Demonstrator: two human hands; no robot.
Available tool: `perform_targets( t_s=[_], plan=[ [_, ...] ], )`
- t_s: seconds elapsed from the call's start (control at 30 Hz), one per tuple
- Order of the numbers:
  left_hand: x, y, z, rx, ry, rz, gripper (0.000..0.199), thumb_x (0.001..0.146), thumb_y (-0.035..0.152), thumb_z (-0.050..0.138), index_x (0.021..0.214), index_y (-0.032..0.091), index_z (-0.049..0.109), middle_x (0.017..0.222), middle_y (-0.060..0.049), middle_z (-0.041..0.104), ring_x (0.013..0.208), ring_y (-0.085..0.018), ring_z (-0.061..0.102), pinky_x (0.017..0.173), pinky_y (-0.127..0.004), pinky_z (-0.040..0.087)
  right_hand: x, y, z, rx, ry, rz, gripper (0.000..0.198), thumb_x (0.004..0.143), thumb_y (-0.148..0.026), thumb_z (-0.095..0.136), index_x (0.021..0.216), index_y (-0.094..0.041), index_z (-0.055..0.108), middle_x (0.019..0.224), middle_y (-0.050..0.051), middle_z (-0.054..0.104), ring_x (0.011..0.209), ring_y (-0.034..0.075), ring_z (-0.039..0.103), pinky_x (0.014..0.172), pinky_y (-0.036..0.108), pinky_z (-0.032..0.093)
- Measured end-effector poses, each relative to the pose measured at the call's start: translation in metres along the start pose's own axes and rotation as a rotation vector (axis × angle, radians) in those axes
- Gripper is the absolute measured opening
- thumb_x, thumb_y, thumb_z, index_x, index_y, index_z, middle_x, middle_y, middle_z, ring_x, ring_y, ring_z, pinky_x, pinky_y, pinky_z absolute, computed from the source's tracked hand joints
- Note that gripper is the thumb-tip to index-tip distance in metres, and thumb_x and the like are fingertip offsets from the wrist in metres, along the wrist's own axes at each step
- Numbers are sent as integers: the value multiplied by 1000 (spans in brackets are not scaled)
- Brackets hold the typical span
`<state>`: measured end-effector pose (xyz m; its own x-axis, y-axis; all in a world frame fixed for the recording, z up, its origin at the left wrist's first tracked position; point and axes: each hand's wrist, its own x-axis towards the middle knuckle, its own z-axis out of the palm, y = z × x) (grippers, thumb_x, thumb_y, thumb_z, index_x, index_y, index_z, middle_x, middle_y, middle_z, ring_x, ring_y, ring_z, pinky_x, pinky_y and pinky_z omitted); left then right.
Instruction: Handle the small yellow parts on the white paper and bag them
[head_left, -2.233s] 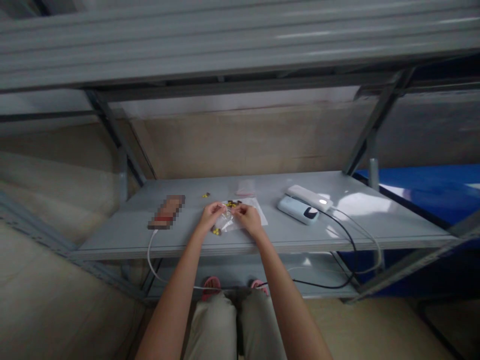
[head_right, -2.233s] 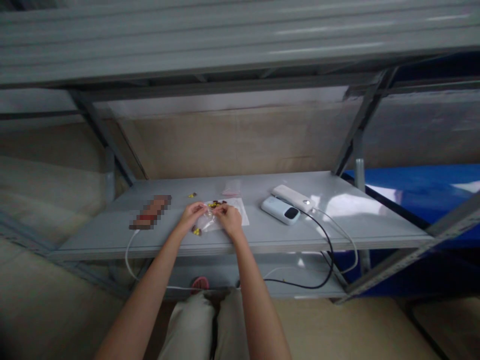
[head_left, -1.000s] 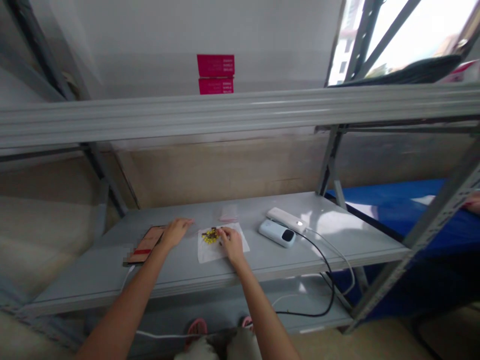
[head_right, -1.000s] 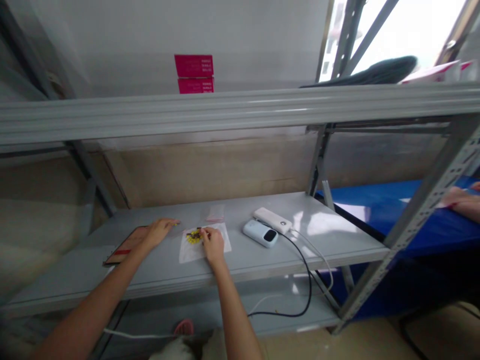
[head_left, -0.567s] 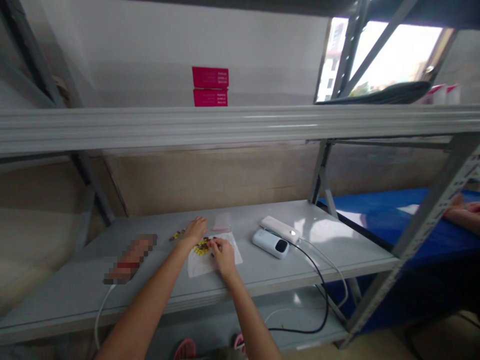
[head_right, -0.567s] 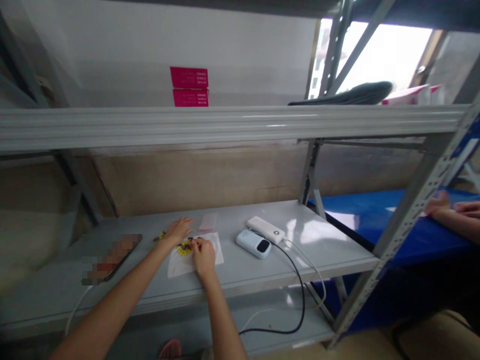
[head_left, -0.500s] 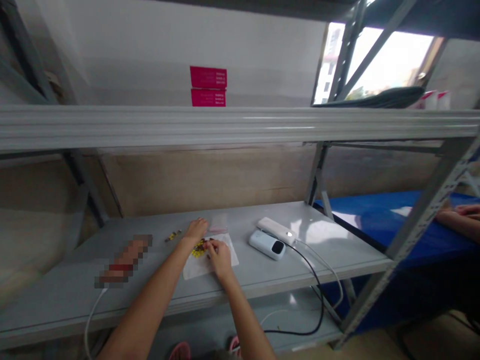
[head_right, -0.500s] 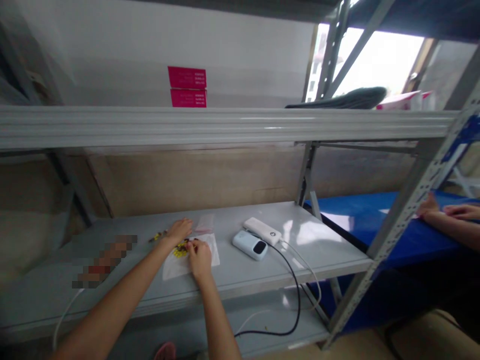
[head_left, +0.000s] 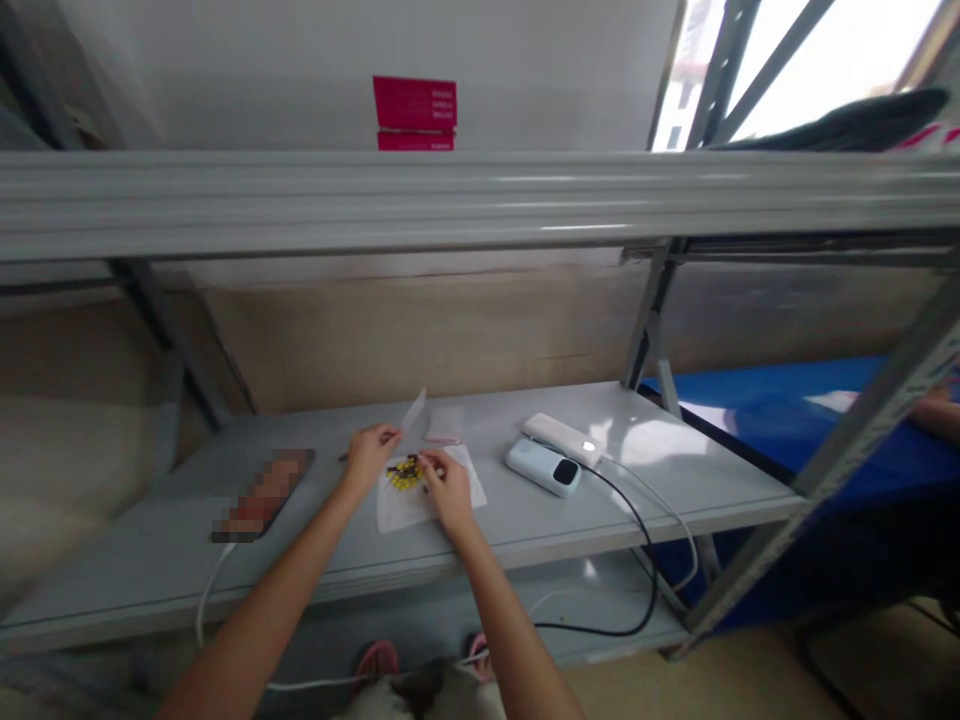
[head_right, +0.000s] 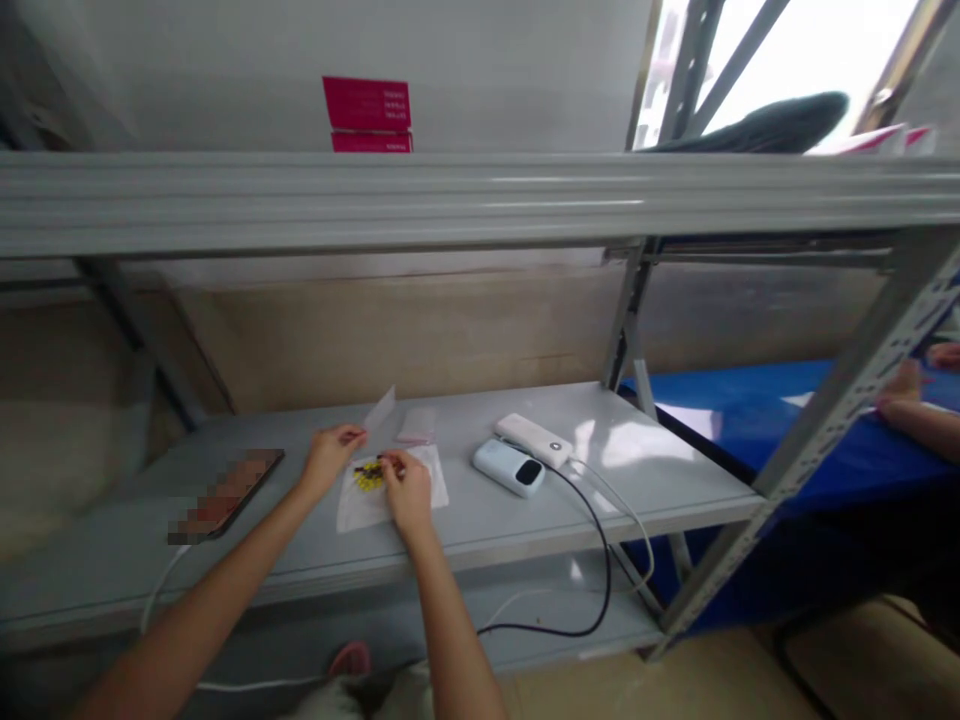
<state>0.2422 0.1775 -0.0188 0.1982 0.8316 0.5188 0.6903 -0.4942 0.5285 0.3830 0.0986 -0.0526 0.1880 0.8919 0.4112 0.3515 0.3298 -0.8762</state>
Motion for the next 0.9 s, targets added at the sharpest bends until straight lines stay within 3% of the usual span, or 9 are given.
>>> perform_targets(
  t_s=[0.13, 0.3, 0.47, 0.73, 0.9],
  plan=[
    [-50, 5, -5, -244, -7, -14, 13, 74, 29, 57, 69, 17, 60, 69, -4, 66, 63, -15, 61, 62, -25, 46, -5, -8, -2, 69, -120, -154, 28, 78, -35, 57, 101, -22, 65, 96, 5, 68, 86, 17, 61, 77, 29, 46],
    [-87, 15, -10, -184, -75, 51, 13, 78, 16, 49, 75, 19, 61, 76, -3, 66, 73, -16, 60, 69, -26, 45, -9, -12, -4, 0, -194, -292, 20, 75, -37, 61, 89, -25, 70, 101, 4, 68, 101, 20, 57, 82, 32, 44],
    [-90, 16, -10, -106, -77, 119, 26, 77, 5, 41, 79, 19, 63, 84, -5, 66, 82, -17, 60, 77, -28, 44, -9, -13, -4, -11, -241, -261, 21, 72, -36, 65, 89, -24, 70, 95, 4, 70, 94, 20, 60, 77, 30, 46],
    [-94, 19, -10, 119, -79, 108, 10, 75, 13, 56, 78, 18, 64, 79, -4, 67, 71, -15, 60, 67, -24, 44, -9, -6, 0, -12, -285, -208, 18, 73, -34, 63, 83, -21, 72, 85, 4, 72, 80, 20, 65, 76, 30, 47],
    [-96, 19, -12, 100, -71, 184, 14, 81, 19, 52, 85, 19, 65, 88, -4, 68, 81, -16, 62, 72, -25, 45, -6, 4, 2, 29, -258, -198, 18, 74, -35, 61, 81, -22, 72, 84, 5, 72, 78, 21, 65, 74, 33, 49]
  ],
)
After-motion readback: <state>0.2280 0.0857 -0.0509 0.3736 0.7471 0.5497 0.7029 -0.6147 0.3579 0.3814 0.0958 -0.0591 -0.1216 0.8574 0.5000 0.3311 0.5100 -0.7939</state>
